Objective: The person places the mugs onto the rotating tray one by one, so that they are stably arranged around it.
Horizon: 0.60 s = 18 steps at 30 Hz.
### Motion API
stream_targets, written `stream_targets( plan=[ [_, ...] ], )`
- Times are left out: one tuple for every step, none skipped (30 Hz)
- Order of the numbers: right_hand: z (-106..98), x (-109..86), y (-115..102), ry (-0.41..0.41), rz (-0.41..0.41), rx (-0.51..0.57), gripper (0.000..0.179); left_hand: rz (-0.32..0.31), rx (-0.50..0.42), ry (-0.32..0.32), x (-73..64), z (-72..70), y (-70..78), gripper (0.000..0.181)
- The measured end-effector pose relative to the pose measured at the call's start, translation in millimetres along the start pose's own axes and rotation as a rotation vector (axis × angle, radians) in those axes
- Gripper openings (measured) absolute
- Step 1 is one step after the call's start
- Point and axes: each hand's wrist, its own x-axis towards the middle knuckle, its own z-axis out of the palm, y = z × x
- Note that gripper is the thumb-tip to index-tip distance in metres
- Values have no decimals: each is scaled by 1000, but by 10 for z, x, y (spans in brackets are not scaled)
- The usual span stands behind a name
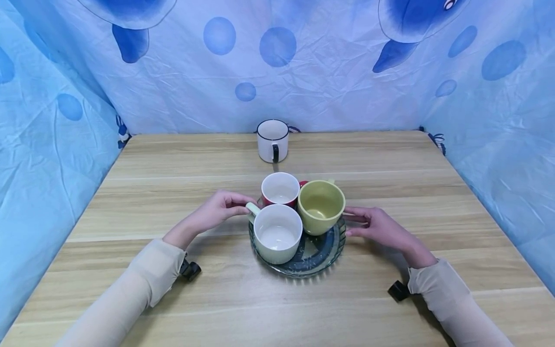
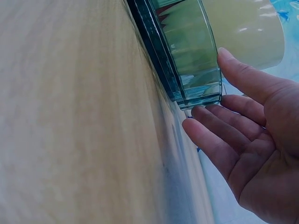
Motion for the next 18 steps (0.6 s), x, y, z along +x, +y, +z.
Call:
stream_targets(
  plan=[
    [0, 0, 2, -1, -3, 2, 65, 2, 3, -1, 0, 1, 3, 30],
    [0, 1, 2, -2, -6, 0, 65, 3, 5, 0, -1, 1, 5, 30],
    [1, 3, 4, -4, -9, 1, 65, -3, 7, 1, 3, 0, 7, 30],
    [-1, 1, 6, -4, -10, 1, 66, 0, 10, 1, 8, 0, 12, 30],
    [-3, 0, 6, -6, -10, 5, 66, -7, 13, 1, 15, -3, 15, 30],
    [-5, -1, 5, -7, -12, 5, 66, -10, 14, 0, 23, -4, 15, 30],
    [-7, -1, 7, -8, -10, 7, 66, -15, 17, 1, 28, -8, 17, 30],
    [-9, -3, 7, -7, -11, 5, 67, -19, 21, 2, 33, -12, 17, 29],
    [-10, -3, 8, -10, -10, 6, 67, -22, 21, 2, 40, -17, 15, 29],
    [-14, -4, 10, -10, -11, 3, 67, -22, 21, 3, 45, -20, 13, 30],
    [-16, -4, 12, -10, -12, 2, 66, -27, 23, 4, 50, -24, 7, 30],
    [-16, -5, 14, -11, -12, 0, 66, -24, 22, 4, 55, -27, 3, 30],
    [-17, -6, 14, -9, -9, 1, 66, -23, 24, 5, 61, -30, 0, 30],
    [-19, -7, 14, -10, -11, 0, 66, -19, 25, 4, 70, -32, -3, 30],
    [-21, -7, 14, -10, -8, 2, 66, -17, 25, 3, 79, -34, -5, 31],
    [-23, -10, 13, -10, -10, 0, 66, -14, 27, 4, 87, -37, -7, 31],
    [-23, -10, 11, -10, -8, 1, 66, -9, 33, 2, 95, -42, -10, 31],
    [-25, -11, 12, -10, -7, 0, 66, -8, 38, 4, 104, -44, -9, 30]
  ],
)
